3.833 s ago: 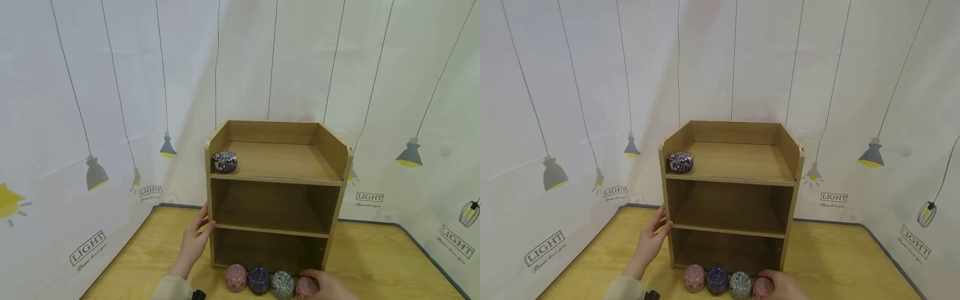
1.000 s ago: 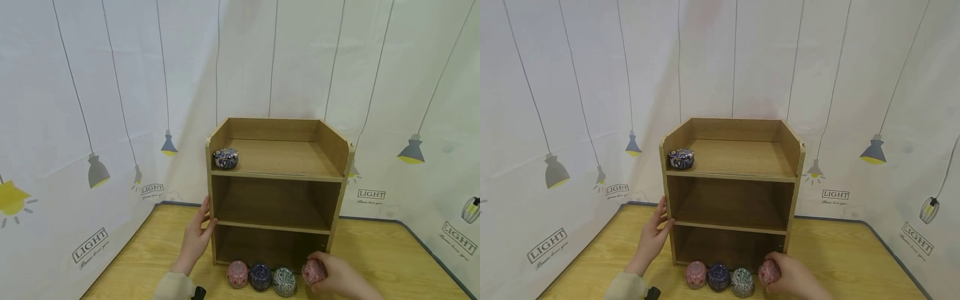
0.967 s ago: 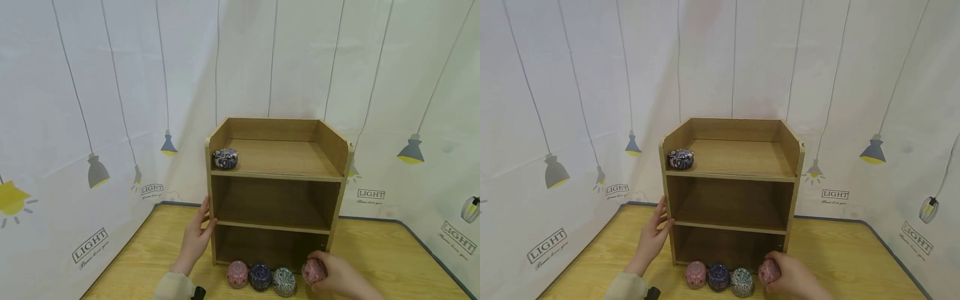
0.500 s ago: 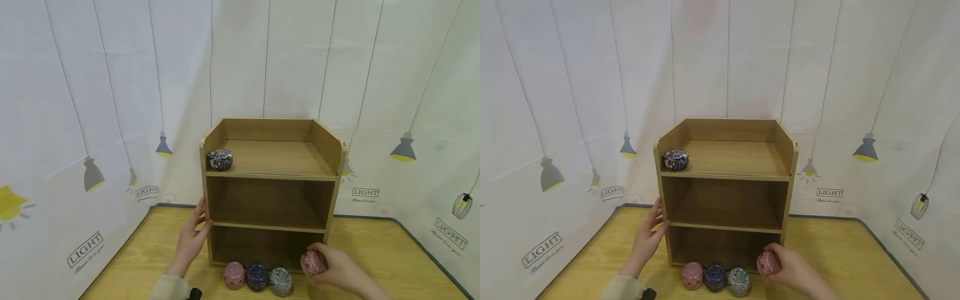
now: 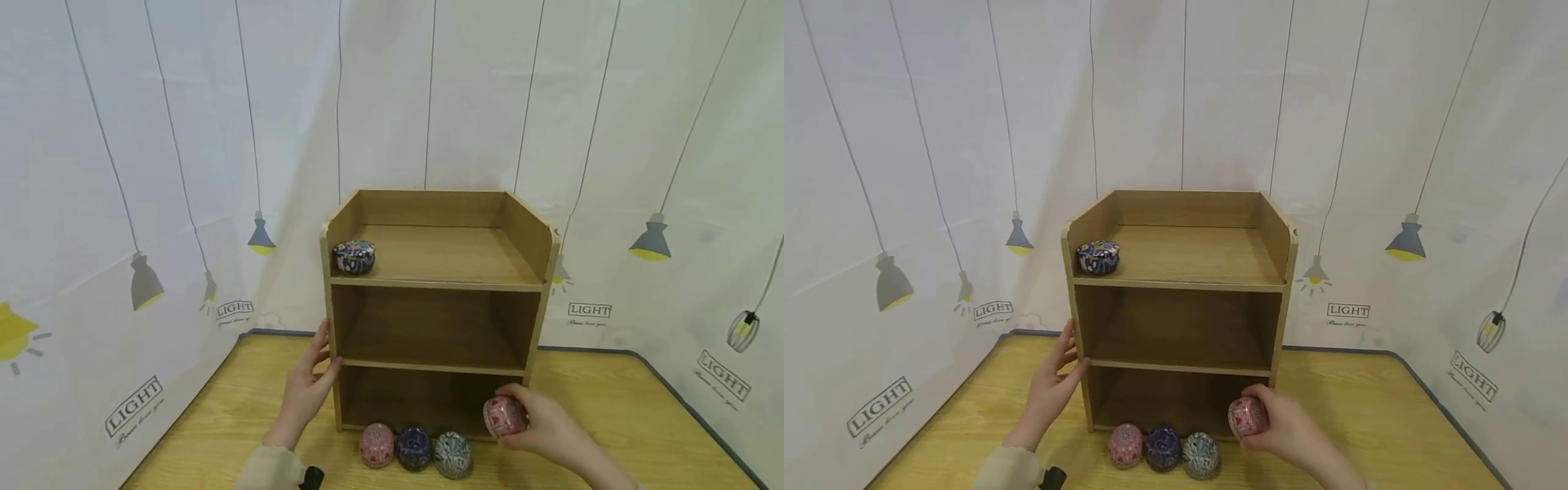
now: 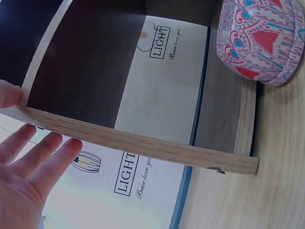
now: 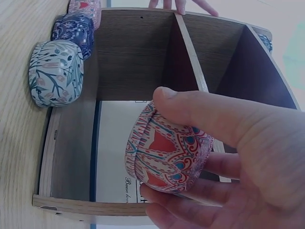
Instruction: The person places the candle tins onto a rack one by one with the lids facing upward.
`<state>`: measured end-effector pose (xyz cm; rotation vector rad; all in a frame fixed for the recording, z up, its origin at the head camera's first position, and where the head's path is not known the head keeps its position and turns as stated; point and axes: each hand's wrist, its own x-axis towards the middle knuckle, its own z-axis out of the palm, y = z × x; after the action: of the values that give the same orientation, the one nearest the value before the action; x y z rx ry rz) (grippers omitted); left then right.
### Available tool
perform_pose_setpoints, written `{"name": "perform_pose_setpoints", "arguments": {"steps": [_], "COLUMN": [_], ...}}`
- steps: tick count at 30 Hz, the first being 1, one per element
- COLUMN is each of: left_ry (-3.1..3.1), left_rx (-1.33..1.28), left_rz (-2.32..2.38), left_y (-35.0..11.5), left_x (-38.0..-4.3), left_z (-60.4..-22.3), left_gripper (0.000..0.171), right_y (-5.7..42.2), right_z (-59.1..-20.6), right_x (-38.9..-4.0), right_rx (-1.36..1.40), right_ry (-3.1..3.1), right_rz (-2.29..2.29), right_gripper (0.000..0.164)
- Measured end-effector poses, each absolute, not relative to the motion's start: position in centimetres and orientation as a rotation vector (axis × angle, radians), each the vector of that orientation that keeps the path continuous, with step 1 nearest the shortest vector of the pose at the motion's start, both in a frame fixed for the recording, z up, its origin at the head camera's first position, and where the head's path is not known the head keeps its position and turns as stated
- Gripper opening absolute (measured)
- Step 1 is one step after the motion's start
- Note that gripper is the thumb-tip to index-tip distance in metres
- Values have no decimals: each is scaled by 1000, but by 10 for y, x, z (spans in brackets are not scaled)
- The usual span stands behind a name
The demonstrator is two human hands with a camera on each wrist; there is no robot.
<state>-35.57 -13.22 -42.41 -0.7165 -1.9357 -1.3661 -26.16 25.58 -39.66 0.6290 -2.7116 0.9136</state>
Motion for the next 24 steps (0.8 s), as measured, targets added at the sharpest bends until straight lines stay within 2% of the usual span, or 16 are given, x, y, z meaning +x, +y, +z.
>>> {"name": "perform_pose_setpoints", "arguments": {"steps": [5,12,24], "left_ry": [-1955,-1943,-1946], "left_rx": [-704,-737,-743], "left_rz": [-1359,-1330,-1324], "left_y": [-131,-125,-125], "left_x": [-355,-330,-328], "left_z": [-424,-398,-398], "left_gripper": [74,70,70], "right_y": [255,253,251], "right_z": [-395,-390,-384], "right_x": [-261,-258,-253], "right_rx": [629,615,588], "right_ry": [-2686,-2660,-2651], "right_rz": [925,923,1090], "right_gripper": [65,66,66]}}
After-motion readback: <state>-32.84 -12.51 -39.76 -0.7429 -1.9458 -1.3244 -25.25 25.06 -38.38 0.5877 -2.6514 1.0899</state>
